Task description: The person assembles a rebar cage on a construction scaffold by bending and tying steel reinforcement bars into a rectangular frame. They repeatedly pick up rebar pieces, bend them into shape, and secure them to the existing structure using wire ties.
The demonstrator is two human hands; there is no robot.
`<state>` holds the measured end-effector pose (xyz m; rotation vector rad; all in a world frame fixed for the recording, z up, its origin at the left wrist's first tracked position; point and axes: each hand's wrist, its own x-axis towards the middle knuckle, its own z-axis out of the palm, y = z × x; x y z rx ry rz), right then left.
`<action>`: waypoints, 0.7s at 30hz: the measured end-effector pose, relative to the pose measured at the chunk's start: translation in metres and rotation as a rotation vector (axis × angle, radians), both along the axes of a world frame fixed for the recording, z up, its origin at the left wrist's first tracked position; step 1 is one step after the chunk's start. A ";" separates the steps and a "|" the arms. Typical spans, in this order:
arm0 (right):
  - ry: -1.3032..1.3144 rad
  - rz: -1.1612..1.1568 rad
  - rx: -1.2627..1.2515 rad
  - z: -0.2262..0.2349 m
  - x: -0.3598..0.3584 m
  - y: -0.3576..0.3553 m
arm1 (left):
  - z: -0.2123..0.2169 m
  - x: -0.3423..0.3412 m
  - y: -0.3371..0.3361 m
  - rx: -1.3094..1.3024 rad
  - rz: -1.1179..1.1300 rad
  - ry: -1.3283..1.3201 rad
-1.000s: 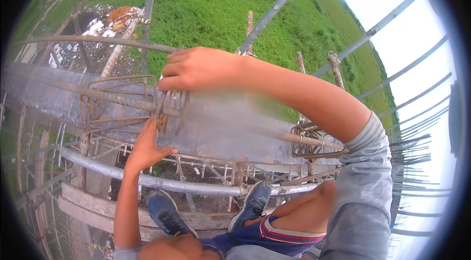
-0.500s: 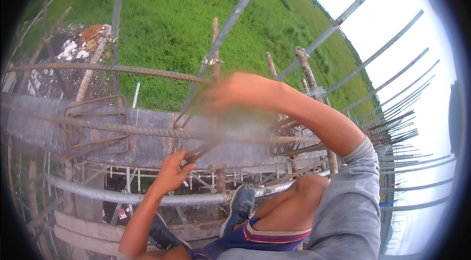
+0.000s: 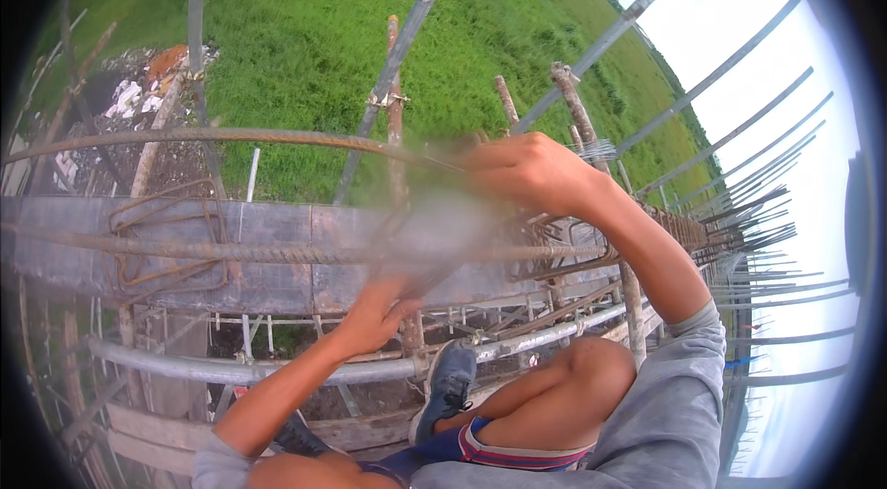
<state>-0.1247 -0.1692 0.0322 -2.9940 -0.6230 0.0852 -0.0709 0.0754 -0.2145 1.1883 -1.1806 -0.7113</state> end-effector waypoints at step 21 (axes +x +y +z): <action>0.182 -0.399 -0.225 0.027 -0.161 -0.088 | -0.018 -0.008 0.024 0.388 -0.076 -0.292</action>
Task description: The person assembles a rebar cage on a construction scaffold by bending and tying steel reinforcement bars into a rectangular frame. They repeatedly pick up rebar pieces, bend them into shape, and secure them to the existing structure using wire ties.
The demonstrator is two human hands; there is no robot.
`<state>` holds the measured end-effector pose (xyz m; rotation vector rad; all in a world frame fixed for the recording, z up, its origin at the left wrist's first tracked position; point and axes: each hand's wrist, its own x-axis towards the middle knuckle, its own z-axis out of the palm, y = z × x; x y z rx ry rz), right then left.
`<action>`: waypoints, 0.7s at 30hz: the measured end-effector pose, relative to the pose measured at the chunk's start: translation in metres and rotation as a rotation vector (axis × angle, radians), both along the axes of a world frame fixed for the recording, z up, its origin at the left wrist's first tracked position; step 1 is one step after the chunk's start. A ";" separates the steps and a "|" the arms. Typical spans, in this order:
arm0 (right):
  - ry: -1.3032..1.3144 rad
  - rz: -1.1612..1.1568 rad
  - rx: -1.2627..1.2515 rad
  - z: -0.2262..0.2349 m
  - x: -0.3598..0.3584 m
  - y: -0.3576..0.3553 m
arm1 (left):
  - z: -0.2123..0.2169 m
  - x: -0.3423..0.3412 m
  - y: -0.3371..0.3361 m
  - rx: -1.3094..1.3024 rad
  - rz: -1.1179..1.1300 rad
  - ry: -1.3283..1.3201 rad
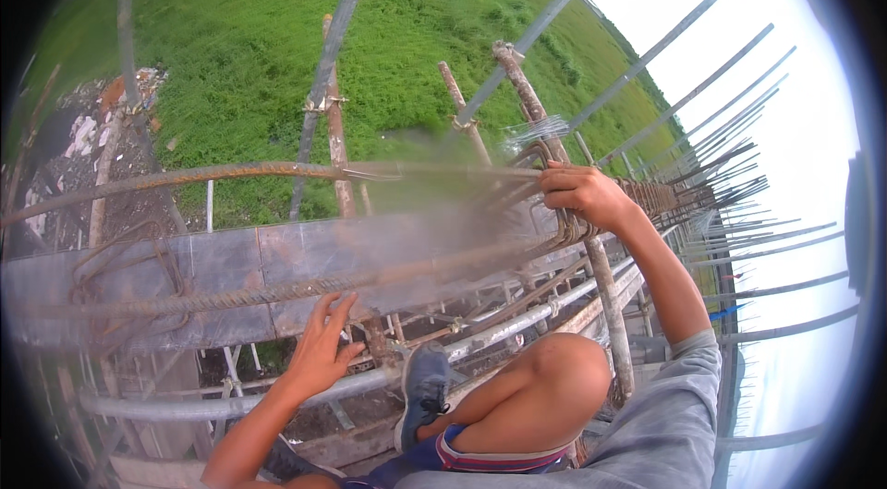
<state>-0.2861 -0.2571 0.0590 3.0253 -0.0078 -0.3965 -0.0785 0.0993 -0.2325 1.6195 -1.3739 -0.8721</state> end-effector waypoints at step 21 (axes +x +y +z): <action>0.245 0.708 0.610 -0.137 0.178 0.295 | -0.091 0.239 0.248 0.241 1.275 -0.713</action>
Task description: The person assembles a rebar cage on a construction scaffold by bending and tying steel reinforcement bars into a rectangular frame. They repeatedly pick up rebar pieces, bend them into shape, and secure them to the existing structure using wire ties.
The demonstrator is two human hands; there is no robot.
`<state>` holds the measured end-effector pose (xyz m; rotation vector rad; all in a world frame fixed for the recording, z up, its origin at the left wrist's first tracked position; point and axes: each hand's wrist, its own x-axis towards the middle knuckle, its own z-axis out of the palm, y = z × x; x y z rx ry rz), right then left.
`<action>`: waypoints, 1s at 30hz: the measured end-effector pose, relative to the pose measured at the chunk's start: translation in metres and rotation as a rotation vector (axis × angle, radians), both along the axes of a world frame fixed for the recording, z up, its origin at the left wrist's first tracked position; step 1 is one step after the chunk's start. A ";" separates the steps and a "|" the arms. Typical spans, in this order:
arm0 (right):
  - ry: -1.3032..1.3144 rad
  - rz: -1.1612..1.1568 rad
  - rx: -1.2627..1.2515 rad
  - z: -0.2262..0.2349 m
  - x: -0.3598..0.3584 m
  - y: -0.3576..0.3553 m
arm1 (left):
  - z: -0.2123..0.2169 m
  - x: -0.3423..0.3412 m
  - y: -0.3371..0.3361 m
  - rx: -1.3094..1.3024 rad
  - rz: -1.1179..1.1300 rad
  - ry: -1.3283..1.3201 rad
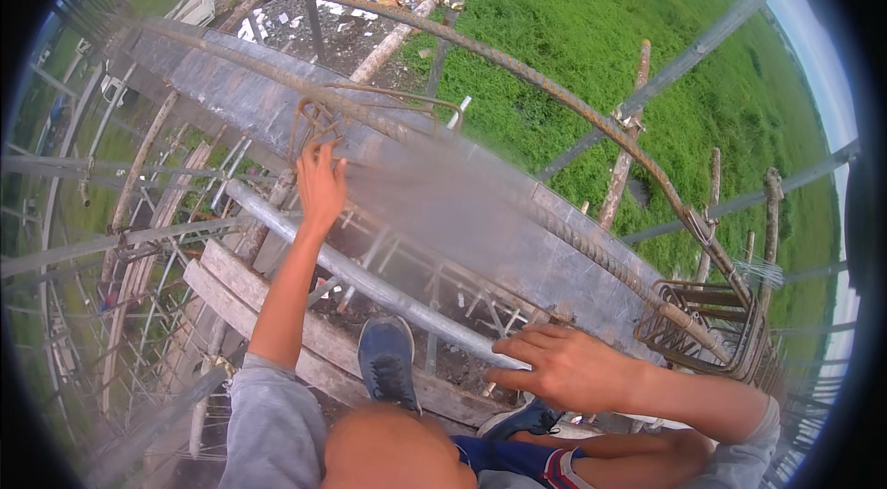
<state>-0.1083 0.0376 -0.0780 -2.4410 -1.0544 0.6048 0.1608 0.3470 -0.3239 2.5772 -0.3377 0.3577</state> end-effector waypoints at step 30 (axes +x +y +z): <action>-0.260 -1.188 0.261 -0.194 0.302 0.045 | -0.048 0.138 0.052 -0.545 0.303 0.222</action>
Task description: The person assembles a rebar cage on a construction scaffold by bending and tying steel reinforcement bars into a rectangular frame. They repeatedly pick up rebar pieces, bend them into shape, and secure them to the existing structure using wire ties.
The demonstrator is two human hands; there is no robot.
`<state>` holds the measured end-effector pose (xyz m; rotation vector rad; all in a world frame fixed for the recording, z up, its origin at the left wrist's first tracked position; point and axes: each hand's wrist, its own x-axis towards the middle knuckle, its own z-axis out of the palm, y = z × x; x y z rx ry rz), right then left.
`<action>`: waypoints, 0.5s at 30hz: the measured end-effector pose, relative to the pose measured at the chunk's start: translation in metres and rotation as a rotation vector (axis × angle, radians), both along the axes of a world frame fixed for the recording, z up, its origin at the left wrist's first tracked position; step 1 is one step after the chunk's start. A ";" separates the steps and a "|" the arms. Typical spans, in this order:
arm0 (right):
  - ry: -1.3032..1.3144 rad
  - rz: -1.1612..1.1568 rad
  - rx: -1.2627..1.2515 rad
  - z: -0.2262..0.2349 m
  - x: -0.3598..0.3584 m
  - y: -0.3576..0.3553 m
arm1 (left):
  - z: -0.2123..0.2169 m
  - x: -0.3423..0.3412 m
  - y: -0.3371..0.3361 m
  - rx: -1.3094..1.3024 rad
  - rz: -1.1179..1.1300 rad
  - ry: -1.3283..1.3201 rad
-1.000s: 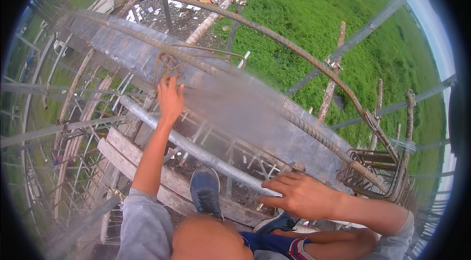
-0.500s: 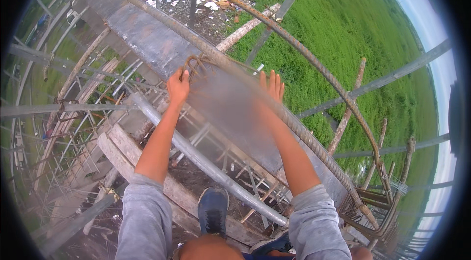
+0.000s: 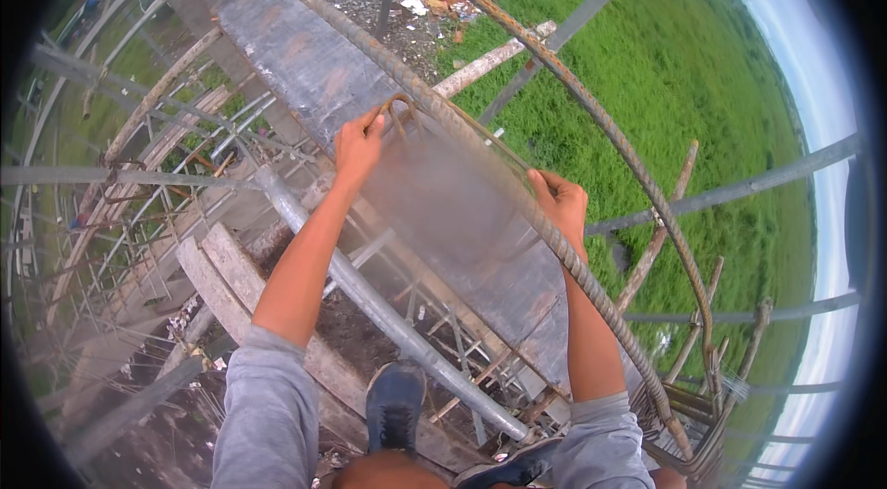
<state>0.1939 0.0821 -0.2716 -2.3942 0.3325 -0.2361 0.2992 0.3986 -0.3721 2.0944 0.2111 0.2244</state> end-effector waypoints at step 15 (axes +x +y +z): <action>0.183 -0.252 0.609 0.012 -0.153 -0.103 | 0.018 -0.020 0.012 0.498 -0.009 -0.092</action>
